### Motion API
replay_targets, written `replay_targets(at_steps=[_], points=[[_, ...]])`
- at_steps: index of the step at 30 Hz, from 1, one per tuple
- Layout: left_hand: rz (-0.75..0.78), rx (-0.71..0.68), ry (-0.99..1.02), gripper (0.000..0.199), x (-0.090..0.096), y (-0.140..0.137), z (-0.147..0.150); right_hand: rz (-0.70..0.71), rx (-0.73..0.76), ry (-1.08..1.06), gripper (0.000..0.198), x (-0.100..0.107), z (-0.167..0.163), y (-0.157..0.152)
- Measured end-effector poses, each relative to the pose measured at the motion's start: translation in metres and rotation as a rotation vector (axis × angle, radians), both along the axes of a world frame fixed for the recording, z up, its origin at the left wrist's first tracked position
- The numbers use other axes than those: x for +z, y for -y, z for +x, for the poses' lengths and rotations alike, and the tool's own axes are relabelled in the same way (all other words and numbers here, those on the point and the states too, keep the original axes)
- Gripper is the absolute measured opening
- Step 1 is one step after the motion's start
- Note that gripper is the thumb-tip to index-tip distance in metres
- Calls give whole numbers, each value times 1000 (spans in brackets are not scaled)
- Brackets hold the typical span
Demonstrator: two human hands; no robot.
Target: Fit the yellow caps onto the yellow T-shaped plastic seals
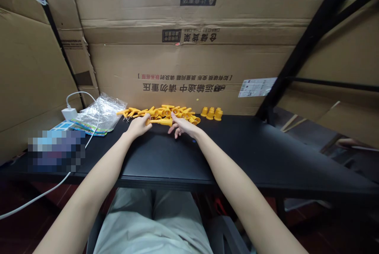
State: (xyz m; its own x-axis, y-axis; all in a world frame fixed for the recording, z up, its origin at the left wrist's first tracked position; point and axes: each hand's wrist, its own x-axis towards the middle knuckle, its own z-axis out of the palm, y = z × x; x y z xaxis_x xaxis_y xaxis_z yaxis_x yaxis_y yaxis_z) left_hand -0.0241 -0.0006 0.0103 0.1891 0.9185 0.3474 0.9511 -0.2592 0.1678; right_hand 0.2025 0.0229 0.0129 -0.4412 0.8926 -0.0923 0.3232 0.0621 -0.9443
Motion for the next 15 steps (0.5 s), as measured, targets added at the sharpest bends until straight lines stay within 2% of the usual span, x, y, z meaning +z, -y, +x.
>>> replay_targets(at_steps=[2, 4, 6, 15], points=[[-2, 2, 8, 28, -1, -1, -1, 85, 36, -72, 42, -1, 3, -2], [2, -1, 6, 27, -1, -1, -2, 171, 45, -125, 36, -1, 3, -4], [14, -9, -2, 26, 0, 0, -1, 188, 40, -140, 32, -1, 1, -3], [17, -23, 12, 25, 4, 4, 6, 34, -90, -14, 72, 0, -9, 6]])
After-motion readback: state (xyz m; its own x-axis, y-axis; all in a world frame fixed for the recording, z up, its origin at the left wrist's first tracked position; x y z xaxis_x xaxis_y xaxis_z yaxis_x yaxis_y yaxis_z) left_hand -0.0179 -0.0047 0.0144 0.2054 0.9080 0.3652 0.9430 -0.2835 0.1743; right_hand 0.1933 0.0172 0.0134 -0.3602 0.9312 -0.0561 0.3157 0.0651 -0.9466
